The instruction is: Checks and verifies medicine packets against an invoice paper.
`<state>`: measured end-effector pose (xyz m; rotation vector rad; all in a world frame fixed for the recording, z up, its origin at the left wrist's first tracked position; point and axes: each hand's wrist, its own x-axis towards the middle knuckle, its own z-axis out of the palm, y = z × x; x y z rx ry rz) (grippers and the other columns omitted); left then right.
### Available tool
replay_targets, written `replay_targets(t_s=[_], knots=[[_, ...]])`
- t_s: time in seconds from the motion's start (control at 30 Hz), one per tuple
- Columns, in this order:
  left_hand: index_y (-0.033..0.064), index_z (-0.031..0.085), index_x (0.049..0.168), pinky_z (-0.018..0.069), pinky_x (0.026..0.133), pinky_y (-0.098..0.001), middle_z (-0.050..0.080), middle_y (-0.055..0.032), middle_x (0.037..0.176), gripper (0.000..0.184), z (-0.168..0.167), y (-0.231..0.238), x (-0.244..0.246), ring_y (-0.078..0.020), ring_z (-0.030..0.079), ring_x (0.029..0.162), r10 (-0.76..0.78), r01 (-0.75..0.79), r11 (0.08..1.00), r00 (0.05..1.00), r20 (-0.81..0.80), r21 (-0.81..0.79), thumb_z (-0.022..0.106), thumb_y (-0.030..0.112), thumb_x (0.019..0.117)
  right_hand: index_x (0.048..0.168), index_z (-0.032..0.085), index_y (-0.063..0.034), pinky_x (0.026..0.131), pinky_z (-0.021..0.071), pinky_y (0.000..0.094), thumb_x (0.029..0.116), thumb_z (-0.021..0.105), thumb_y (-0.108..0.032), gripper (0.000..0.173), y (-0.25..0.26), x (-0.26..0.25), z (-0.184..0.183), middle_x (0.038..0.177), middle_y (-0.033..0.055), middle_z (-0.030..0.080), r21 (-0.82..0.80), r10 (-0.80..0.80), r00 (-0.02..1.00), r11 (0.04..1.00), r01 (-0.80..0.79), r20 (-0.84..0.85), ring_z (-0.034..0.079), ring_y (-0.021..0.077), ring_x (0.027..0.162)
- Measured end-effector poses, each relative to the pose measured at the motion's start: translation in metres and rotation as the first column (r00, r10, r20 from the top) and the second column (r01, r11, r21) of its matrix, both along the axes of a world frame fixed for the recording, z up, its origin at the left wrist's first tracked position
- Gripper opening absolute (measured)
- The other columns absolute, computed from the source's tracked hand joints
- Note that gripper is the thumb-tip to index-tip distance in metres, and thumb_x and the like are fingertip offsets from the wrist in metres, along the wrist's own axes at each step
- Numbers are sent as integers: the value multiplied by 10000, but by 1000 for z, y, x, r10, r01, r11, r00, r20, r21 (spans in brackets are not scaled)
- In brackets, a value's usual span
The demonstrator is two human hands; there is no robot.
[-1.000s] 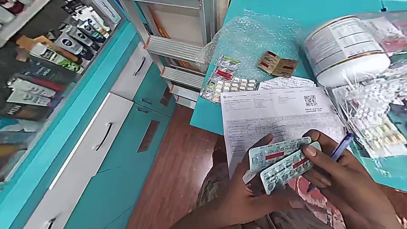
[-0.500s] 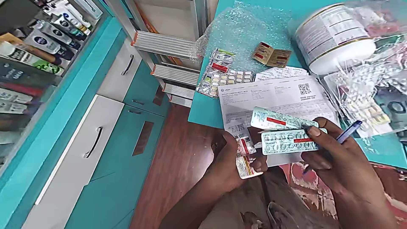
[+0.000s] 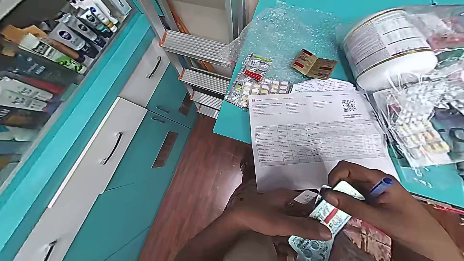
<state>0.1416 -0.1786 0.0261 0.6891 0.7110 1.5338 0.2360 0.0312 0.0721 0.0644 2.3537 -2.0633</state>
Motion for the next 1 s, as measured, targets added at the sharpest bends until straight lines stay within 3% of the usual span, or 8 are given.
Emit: replay_targets(t_s=[0.3,0.4,0.5,0.57,0.7,0.77,0.9,1.0], knots=[[24,603,1170,550,810,-186,685,71,946,196,20,23,16,26,649,862,44,-36,996,994,100,-81,542,28,984,1012,677,-224,583,512,80,935,739,-267,108,4,3,6,798,-165,674,-47,-71,997,996,70,-32,618,-91,680],[22,608,1123,507,707,-157,630,71,867,150,17,29,18,36,586,753,64,-61,997,994,91,-37,516,60,1011,1035,712,-258,564,435,45,1037,590,-361,160,16,4,6,818,-203,652,-19,-100,993,995,99,-57,542,-133,651],[-93,589,1183,506,782,-162,668,-38,961,240,18,27,19,24,604,849,151,-144,988,980,-133,58,543,68,1010,914,710,-253,419,336,72,1094,423,-418,377,28,5,11,682,-190,613,-144,-244,970,959,243,9,423,-111,470],[-126,601,1170,512,800,-198,684,-114,953,267,22,24,18,-33,625,856,173,-143,983,926,-337,112,565,79,1002,878,691,-239,382,410,97,1099,387,-436,424,40,6,10,758,-139,687,-279,-292,956,915,290,35,502,-72,452],[-97,648,1090,514,692,-322,658,-173,837,220,29,28,19,-199,638,754,101,-27,990,818,-566,137,594,88,984,876,708,-221,507,615,262,1067,331,-554,539,60,9,3,866,-51,731,-388,-295,955,880,273,4,722,83,678],[-98,650,1103,526,716,-363,667,-182,851,230,30,31,21,-232,653,778,95,-20,991,788,-608,129,600,88,976,871,716,-240,539,570,211,1057,286,-596,588,65,13,-3,811,-71,717,-344,-328,944,890,300,-25,682,50,665],[-84,645,1180,555,766,-460,698,-199,922,281,35,37,22,-292,695,856,101,-104,994,696,-711,40,614,106,975,818,731,-269,437,417,118,1040,295,-641,614,68,18,-11,674,-129,671,-273,-436,894,877,396,-102,548,-45,505],[-67,632,1236,558,808,-478,704,-199,978,318,39,39,21,-307,700,914,97,-170,985,639,-763,-18,619,80,954,851,735,-284,423,394,108,1043,269,-642,618,68,17,-10,682,-148,680,-209,-458,881,879,429,-117,520,-66,480]])
